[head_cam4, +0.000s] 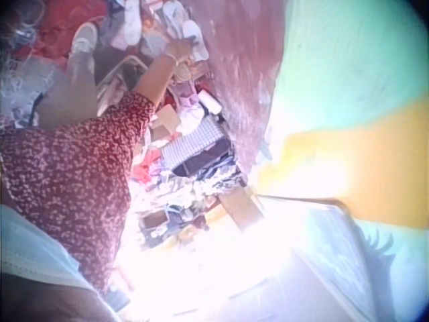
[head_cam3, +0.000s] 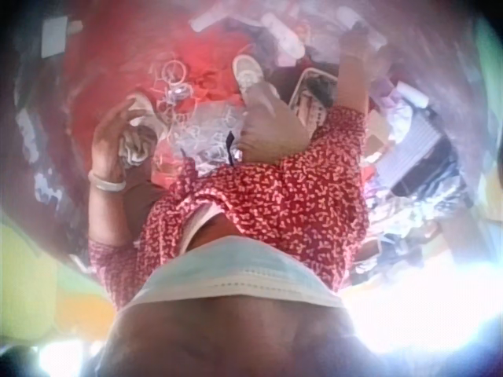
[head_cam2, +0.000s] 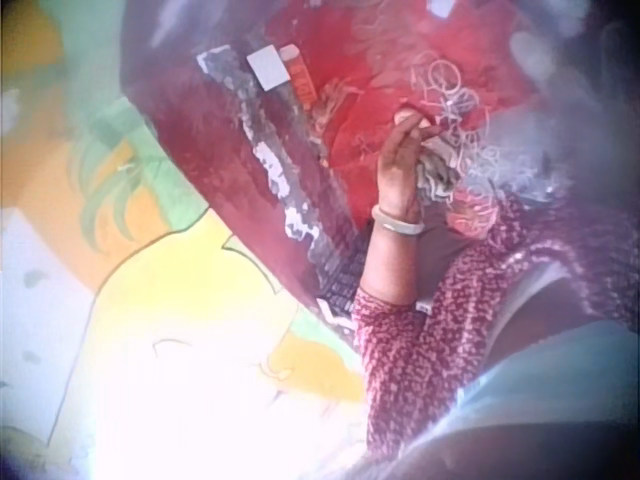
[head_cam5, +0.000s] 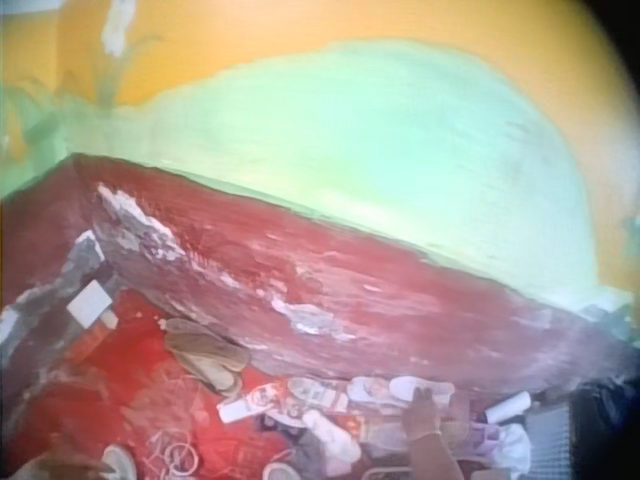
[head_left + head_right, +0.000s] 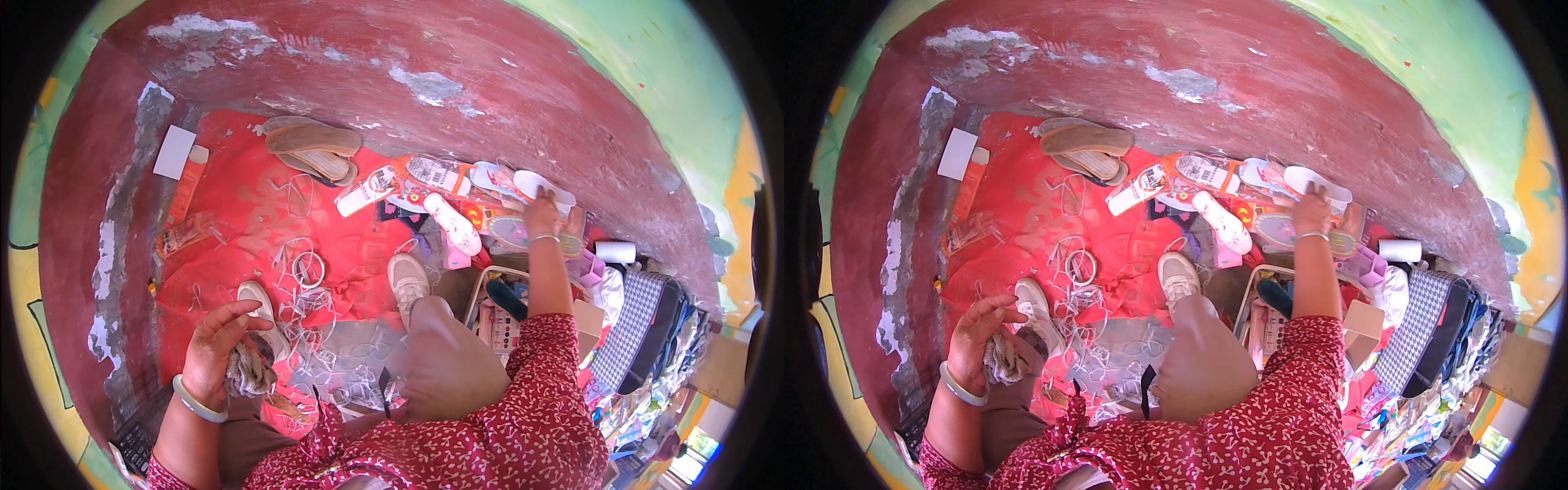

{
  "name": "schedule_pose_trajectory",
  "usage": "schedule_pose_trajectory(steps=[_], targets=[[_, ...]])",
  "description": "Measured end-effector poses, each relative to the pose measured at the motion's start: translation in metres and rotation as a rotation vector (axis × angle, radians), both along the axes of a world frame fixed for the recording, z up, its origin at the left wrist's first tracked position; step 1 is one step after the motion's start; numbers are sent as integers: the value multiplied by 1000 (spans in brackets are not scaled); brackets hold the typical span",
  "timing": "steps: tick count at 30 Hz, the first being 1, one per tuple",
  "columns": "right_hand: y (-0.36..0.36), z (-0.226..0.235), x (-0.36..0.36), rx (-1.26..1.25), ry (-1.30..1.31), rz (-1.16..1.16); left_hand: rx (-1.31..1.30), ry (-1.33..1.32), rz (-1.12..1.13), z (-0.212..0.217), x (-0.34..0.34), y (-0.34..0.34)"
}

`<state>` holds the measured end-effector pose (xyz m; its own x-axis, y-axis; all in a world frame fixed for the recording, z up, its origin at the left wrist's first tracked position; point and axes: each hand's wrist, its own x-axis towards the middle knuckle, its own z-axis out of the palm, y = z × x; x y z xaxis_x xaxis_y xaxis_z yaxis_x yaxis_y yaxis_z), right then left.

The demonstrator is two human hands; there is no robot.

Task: The person picks up and organizes various shoe insoles from the floor, placing some into a plastic crate and holding others by hand.

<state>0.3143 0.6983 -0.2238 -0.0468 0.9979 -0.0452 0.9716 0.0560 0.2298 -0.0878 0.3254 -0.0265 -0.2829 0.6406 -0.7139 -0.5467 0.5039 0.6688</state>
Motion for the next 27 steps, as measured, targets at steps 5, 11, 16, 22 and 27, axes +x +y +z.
schedule_pose_trajectory(steps=[5,11,16,22,27], targets=[[38,-29,89,-10,-33,-21,-54,50,-37,-3,5,12],[45,-12,71,-148,-234,40,-73,107,-55,-7,13,20],[56,-29,121,-50,88,-72,-43,120,-110,-11,20,36],[16,12,98,203,348,-7,14,171,-127,-3,25,38],[-31,4,71,25,640,251,89,205,-165,5,33,42]])
